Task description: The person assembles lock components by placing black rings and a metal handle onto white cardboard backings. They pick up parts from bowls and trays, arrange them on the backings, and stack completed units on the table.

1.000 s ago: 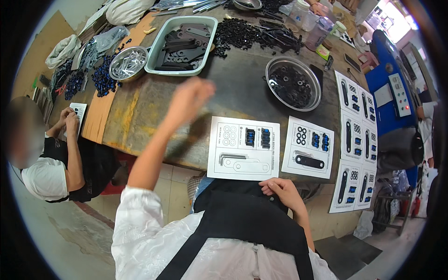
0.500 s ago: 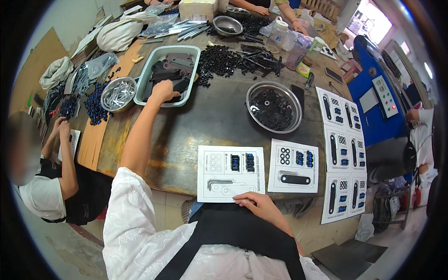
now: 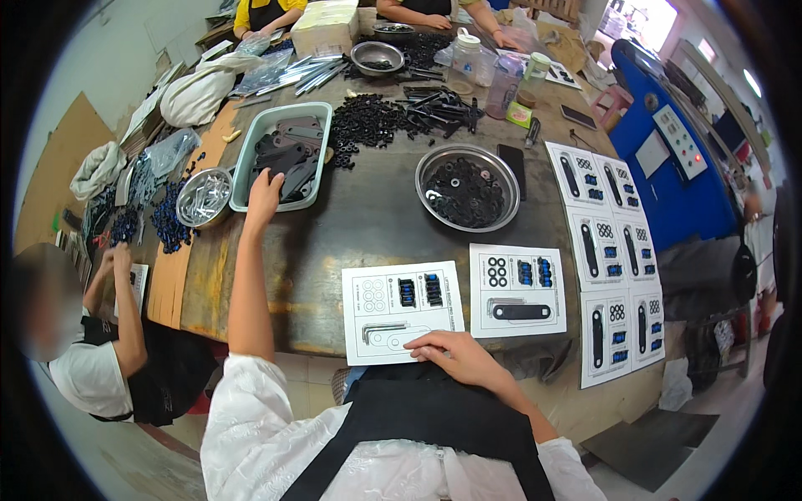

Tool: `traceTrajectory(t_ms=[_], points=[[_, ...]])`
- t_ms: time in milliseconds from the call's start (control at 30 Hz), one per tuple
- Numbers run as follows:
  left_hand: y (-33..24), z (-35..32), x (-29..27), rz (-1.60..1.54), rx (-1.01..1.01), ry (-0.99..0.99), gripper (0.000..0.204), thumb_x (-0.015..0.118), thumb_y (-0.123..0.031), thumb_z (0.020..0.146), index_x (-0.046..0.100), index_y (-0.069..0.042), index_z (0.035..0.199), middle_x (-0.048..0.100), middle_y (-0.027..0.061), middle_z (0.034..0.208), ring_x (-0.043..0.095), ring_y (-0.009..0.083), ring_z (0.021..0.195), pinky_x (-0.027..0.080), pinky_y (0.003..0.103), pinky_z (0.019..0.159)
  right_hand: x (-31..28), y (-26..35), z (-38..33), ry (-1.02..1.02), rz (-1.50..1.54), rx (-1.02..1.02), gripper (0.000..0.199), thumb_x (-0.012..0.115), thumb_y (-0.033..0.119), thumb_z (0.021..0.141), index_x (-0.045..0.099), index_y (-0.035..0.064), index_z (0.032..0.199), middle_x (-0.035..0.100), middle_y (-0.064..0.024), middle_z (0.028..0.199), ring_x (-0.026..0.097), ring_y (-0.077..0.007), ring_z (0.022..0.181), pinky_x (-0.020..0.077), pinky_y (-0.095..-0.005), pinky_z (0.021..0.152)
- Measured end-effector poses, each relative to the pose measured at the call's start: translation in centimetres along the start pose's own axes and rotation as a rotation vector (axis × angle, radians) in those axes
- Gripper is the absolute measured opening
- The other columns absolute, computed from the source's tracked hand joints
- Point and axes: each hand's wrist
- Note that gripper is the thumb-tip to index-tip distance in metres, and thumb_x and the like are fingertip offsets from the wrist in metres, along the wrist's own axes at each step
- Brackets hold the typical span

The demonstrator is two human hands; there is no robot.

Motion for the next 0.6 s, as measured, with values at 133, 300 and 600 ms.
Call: traceTrajectory(t_ms=[133,300,600], points=[[-12.2,-10.2,-0.5,-0.613,-0.335,0.133,0.027,0.061,-0.027,0.101,0.061,-0.006,0.118,0.051,-0.0057,0.08,0.044,0.0017,0.064,0.036,0.02,0.052,-0.2,-0.6,2.8,-0.019,0.417,0.056,0.042,0.052,0.022,0.107,0.051,0.0041,0.144,0.07,-0.011,0.113,0.068,-0.0151,0.092,0.0565,-0.031,0.087],[-17.8,-21.5,3.0,-0.78,-0.377,0.35,0.025,0.059,-0.025,0.103,0.058,-0.005,0.117,0.05,-0.0054,0.078,0.045,0.003,0.064,0.037,0.021,0.053,0.9,-1.4,8.6,-0.129,0.68,-0.124,0.054,0.048,0.034,0.108,0.041,-0.001,0.149,0.057,-0.0142,0.136,0.058,-0.0215,0.122,0.0468,-0.0384,0.107],[-14.6,-22.0,0.6,-0.863,-0.434,0.275,0.019,0.054,-0.026,0.105,0.057,-0.008,0.1,0.055,-0.0024,0.071,0.051,0.0057,0.059,0.04,0.02,0.056,-0.1,-3.9,4.8,-0.412,0.701,0.0,0.034,0.045,0.025,0.109,0.058,-0.0042,0.122,0.066,-0.0118,0.116,0.067,-0.0171,0.097,0.0548,-0.03,0.086]])
Point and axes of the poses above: each hand's wrist, its own z-axis towards the middle knuckle, its own x-axis out of the palm, y = z × x
